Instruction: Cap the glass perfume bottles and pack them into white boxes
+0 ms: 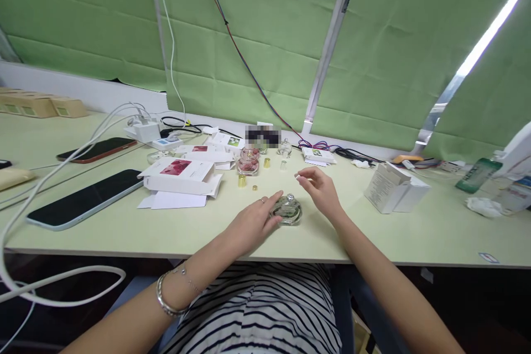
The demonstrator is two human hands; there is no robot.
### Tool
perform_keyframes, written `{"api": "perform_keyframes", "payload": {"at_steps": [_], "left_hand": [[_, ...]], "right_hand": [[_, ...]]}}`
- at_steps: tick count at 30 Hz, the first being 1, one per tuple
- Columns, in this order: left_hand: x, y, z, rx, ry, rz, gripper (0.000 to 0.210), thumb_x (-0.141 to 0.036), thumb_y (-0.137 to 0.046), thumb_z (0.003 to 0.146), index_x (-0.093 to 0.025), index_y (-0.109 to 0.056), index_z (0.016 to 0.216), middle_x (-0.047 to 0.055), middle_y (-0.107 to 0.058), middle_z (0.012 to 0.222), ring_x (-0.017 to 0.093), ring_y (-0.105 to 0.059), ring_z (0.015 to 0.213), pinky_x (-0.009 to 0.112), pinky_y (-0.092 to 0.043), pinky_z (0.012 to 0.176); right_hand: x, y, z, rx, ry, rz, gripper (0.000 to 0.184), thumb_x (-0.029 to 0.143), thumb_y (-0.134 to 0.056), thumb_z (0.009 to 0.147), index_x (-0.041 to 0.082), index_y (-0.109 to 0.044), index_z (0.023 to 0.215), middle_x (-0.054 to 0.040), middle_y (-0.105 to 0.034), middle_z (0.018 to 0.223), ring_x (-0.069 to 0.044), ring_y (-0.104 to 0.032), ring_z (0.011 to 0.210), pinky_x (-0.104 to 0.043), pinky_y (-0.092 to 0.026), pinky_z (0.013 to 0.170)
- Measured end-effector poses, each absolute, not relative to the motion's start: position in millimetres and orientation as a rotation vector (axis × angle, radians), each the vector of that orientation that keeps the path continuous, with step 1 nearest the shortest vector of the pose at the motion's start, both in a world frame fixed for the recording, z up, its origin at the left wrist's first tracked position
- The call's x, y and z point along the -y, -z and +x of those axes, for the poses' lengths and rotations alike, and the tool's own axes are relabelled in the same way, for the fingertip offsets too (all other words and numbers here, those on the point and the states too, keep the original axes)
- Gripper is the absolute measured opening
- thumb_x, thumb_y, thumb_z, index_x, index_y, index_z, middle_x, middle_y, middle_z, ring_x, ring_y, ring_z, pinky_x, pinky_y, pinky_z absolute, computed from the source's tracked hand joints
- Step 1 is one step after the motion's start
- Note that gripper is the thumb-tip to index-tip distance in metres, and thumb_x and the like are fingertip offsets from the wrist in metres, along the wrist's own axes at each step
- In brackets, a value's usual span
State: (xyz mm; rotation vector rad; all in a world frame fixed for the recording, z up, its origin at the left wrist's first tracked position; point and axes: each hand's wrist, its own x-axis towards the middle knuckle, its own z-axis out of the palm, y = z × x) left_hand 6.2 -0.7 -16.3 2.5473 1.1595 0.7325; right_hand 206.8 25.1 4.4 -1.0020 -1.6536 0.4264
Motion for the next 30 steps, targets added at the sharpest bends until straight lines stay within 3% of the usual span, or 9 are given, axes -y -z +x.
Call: {"api": "perform_keyframes", "payload": {"at_steps": [6, 30], "left_hand": [[-2, 20, 5, -1.087, -0.766, 2.575, 0.055, -0.031, -0.047, 0.087, -0.024, -0.027, 0.137, 0.008, -0.058, 0.114, 0.022, -0.055, 0.100, 0.035, -0.044, 0.086], [1, 12, 7, -1.115, -0.693, 2.562, 0.056, -0.029, -0.047, 0.087, -0.022, -0.025, 0.139, 0.010, -0.058, 0.113, 0.023, -0.056, 0.098, 0.036, -0.044, 0.083]], "right_hand": [[4, -2, 201, 1.702, -0.647, -0.814, 0.016, 0.033, -0.059, 0.079, 0.021, -0.061, 0.089, -0.0044, -0.064, 0.088, -0.015, -0.062, 0.080, -0.032, -0.052, 0.075], [3, -3, 201, 1.798, -0.533, -0.800, 0.016, 0.032, -0.054, 0.083, 0.022, -0.062, 0.091, -0.0037, -0.064, 0.087, -0.015, -0.060, 0.081, -0.032, -0.052, 0.073]]}}
